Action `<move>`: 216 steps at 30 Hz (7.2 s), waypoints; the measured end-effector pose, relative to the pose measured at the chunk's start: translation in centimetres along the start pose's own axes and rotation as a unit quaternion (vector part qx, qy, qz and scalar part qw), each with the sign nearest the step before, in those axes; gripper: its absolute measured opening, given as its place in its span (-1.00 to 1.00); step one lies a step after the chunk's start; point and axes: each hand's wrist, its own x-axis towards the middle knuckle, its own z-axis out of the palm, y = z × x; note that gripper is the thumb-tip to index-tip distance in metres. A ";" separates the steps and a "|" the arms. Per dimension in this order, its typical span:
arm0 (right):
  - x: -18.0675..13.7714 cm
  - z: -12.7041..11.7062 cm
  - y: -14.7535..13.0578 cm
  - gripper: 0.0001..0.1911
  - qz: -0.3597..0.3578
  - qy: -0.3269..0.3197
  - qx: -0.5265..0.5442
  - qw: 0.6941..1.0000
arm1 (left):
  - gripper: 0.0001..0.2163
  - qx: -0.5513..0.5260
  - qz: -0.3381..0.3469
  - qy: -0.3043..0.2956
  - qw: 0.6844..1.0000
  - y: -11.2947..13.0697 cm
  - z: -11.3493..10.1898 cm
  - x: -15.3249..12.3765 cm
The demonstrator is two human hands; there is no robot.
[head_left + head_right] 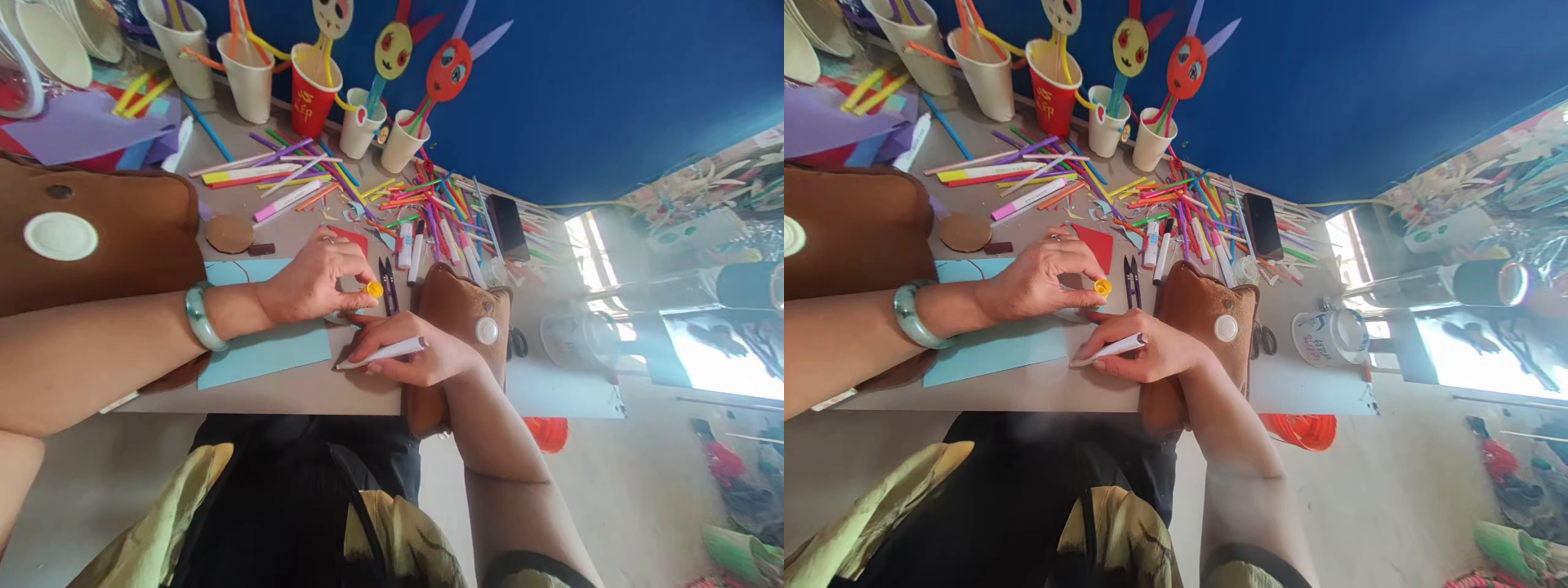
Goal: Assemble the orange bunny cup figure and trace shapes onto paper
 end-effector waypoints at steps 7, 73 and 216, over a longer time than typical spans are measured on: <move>0.0 0.0 -0.1 -0.74 0.014 -0.002 0.000 1.000 | -0.74 0.000 0.016 -0.007 1.000 -0.1 -0.1 0.0; 0.3 -0.2 -0.3 -0.75 0.035 -0.013 -0.005 0.999 | -0.82 -0.052 -0.010 -0.023 0.998 -0.3 -0.1 0.8; -0.2 -0.3 0.6 -0.97 0.046 0.288 -0.359 0.887 | -0.72 -0.007 0.009 -0.008 1.000 0.0 -0.2 0.3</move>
